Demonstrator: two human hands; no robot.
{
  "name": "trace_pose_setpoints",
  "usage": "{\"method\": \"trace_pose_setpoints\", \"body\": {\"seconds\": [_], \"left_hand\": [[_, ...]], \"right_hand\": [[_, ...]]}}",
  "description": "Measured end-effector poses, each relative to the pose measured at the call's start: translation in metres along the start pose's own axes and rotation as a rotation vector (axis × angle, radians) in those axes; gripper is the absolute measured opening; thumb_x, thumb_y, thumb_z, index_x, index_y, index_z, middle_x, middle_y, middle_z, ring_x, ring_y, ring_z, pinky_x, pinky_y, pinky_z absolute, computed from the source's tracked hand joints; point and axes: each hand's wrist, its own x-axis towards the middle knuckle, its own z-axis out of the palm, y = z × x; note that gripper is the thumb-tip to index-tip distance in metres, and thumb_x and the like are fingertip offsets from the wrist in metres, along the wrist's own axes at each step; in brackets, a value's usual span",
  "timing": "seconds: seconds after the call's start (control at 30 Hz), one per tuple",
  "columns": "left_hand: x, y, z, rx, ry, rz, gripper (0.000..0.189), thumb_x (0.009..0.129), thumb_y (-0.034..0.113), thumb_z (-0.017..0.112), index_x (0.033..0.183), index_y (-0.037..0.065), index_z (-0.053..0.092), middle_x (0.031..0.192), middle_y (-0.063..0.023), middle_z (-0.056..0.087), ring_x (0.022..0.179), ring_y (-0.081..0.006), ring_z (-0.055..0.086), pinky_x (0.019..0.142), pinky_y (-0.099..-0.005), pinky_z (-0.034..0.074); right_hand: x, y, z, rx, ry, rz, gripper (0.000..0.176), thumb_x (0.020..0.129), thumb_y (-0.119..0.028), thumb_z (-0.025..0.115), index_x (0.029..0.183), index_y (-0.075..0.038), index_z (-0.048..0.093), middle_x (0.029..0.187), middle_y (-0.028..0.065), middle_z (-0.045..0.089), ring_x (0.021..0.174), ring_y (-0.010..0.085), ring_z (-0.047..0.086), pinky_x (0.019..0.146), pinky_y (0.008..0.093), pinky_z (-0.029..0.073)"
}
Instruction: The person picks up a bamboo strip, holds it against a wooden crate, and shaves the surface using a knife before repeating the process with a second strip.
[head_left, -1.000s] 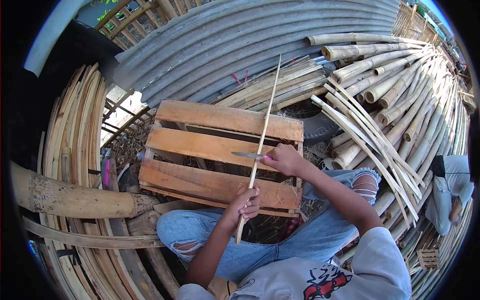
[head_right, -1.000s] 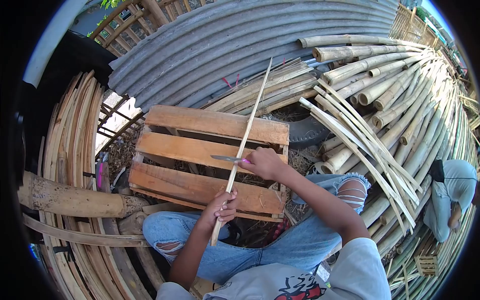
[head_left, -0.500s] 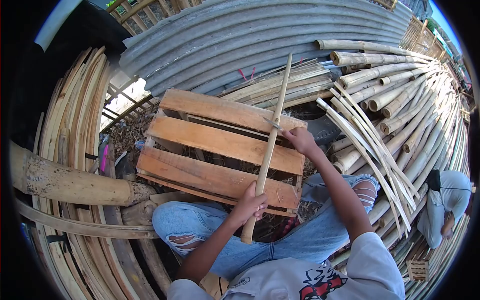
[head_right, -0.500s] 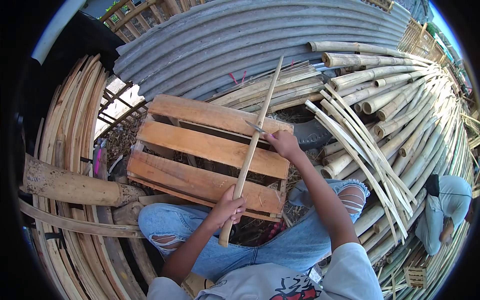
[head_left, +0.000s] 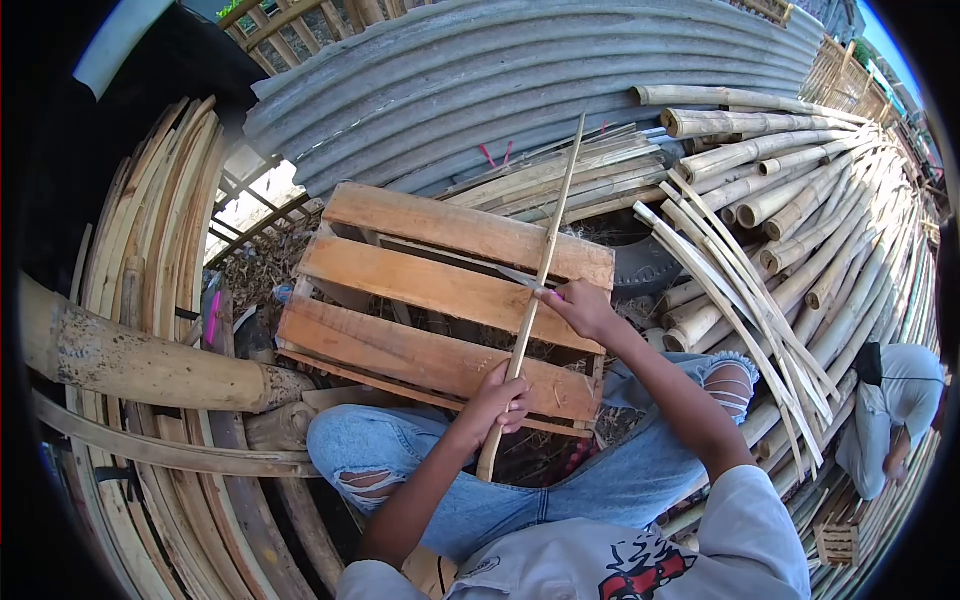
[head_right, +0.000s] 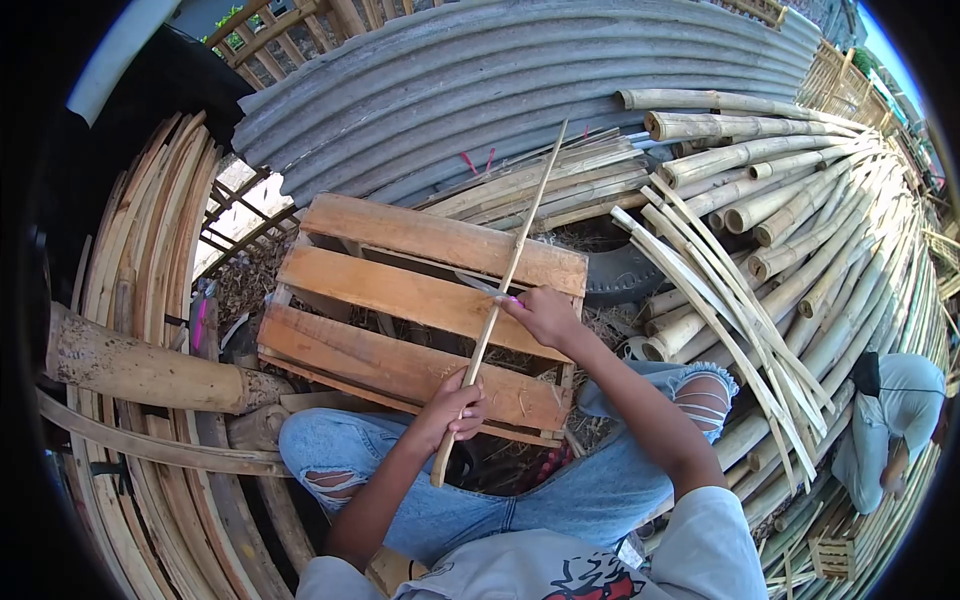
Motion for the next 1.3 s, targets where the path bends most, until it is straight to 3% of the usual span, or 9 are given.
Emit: {"method": "trace_pose_setpoints", "body": {"seconds": [0.33,0.4,0.53,0.7,0.83,0.93,1.0,1.17,1.3], "left_hand": [[-0.002,-0.005,0.002,0.060,0.050,-0.012,0.012,0.089,0.008,0.046,0.090,0.011,0.035,0.058,0.0017,0.037,0.035,-0.0032,0.032,0.031,-0.0200,0.029],[-0.004,-0.003,0.002,0.035,0.047,-0.023,0.011,0.089,0.008,0.046,0.089,0.011,0.035,0.059,0.0017,0.038,0.036,-0.0031,0.033,0.031,-0.0199,0.029],[-0.003,-0.005,0.006,0.001,0.044,-0.017,0.009,0.089,0.009,0.045,0.087,0.011,0.036,0.059,0.0022,0.037,0.035,-0.0029,0.032,0.031,-0.0198,0.028],[-0.005,0.001,-0.002,-0.059,0.003,-0.036,0.008,0.090,0.009,0.044,0.089,0.011,0.036,0.058,0.0019,0.037,0.036,-0.0030,0.032,0.031,-0.0196,0.029],[-0.004,-0.006,0.003,0.226,0.117,0.025,0.009,0.089,0.007,0.044,0.093,0.009,0.036,0.059,0.0013,0.038,0.037,-0.0034,0.034,0.032,-0.0196,0.032],[-0.002,-0.006,0.008,0.199,0.117,0.008,0.012,0.088,0.005,0.044,0.096,0.008,0.035,0.059,0.0012,0.038,0.038,-0.0039,0.035,0.033,-0.0204,0.033],[-0.005,0.000,0.004,0.188,0.100,-0.011,0.014,0.088,0.006,0.045,0.096,0.008,0.035,0.059,0.0012,0.038,0.037,-0.0037,0.035,0.032,-0.0204,0.032],[-0.003,-0.003,0.007,0.212,0.103,0.003,0.014,0.087,0.005,0.043,0.098,0.007,0.035,0.059,0.0011,0.039,0.038,-0.0039,0.035,0.033,-0.0205,0.034],[-0.009,0.002,0.007,0.143,0.072,-0.026,0.013,0.087,0.005,0.043,0.097,0.008,0.035,0.059,0.0013,0.039,0.037,-0.0036,0.035,0.032,-0.0206,0.033]], "right_hand": [[0.005,0.015,-0.006,0.086,-0.014,0.146,0.066,0.088,-0.058,0.041,0.066,0.001,0.063,0.061,0.0223,0.057,0.064,0.0401,0.059,0.062,0.0469,0.046],[-0.002,0.010,-0.002,0.029,-0.053,-0.060,0.066,0.088,-0.058,0.041,0.067,0.000,0.063,0.062,0.0218,0.058,0.067,0.0401,0.060,0.064,0.0464,0.047],[0.031,0.062,-0.025,0.124,0.001,0.334,0.063,0.089,-0.057,0.040,0.073,-0.001,0.066,0.067,0.0223,0.060,0.074,0.0389,0.061,0.070,0.0448,0.048],[0.010,0.018,-0.010,0.098,-0.076,0.059,0.063,0.089,-0.054,0.039,0.072,0.002,0.061,0.067,0.0240,0.059,0.072,0.0405,0.060,0.067,0.0470,0.046],[0.023,0.036,-0.024,0.036,-0.026,0.181,0.063,0.089,-0.054,0.041,0.069,0.003,0.061,0.065,0.0238,0.058,0.068,0.0409,0.059,0.065,0.0460,0.046],[0.024,0.034,-0.026,0.081,-0.041,0.188,0.064,0.088,-0.055,0.041,0.068,0.003,0.061,0.064,0.0237,0.058,0.067,0.0408,0.059,0.064,0.0456,0.046],[0.015,0.024,-0.003,0.089,-0.069,-0.009,0.066,0.088,-0.057,0.042,0.068,0.002,0.062,0.064,0.0232,0.058,0.067,0.0401,0.059,0.063,0.0442,0.046],[0.028,0.045,-0.025,0.199,-0.036,0.185,0.064,0.089,-0.054,0.042,0.068,0.003,0.061,0.062,0.0229,0.057,0.067,0.0405,0.058,0.063,0.0452,0.045],[0.019,0.028,-0.014,0.099,-0.110,0.062,0.062,0.090,-0.052,0.043,0.066,0.004,0.059,0.059,0.0211,0.055,0.063,0.0381,0.057,0.061,0.0441,0.043]]}}
